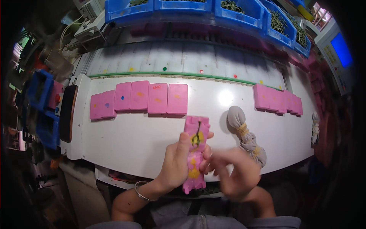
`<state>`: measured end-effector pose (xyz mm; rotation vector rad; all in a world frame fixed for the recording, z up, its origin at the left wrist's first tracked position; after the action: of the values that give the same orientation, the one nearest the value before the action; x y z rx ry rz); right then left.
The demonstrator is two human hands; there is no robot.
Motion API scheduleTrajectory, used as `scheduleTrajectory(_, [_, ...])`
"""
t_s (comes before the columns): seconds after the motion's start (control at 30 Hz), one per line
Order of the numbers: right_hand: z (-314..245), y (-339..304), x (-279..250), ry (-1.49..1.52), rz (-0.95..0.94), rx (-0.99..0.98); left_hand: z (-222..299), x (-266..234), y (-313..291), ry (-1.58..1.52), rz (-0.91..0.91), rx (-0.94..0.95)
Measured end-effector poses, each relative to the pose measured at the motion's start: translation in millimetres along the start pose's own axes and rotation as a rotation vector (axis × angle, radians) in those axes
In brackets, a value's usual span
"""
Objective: The person opens pink rectangular molds to remove small green clover-shaped items. They wipe the molds with a cloth and place the clover items into blue bins. The person also handles a bundle of clover items, separating them and placing them into the bins.
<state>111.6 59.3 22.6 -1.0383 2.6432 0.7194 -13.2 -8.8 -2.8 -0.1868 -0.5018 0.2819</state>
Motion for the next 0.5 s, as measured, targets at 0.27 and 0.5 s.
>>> scheduleTrajectory(0.27, [2.7, 21.1, 2.0, 0.14, 0.064, 0.257, -1.3, 3.9, -11.1, 0.27, -0.037, 0.053])
scheduleTrajectory(0.5, [4.8, 18.5, -4.4, 0.444, 0.013, 0.429, -6.2, 0.2, -12.2, 0.181, -0.013, 0.02])
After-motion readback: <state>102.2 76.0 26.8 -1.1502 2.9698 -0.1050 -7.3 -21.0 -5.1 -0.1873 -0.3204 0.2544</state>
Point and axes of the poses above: each hand's wrist, its own y-axis towards the middle knuckle, its own x-axis out of the palm, z = x × y, the point moved 1 cm from there along y, towards the middle knuckle, and after that the axes turned 1 degree about -z, right-handed, at the moved point
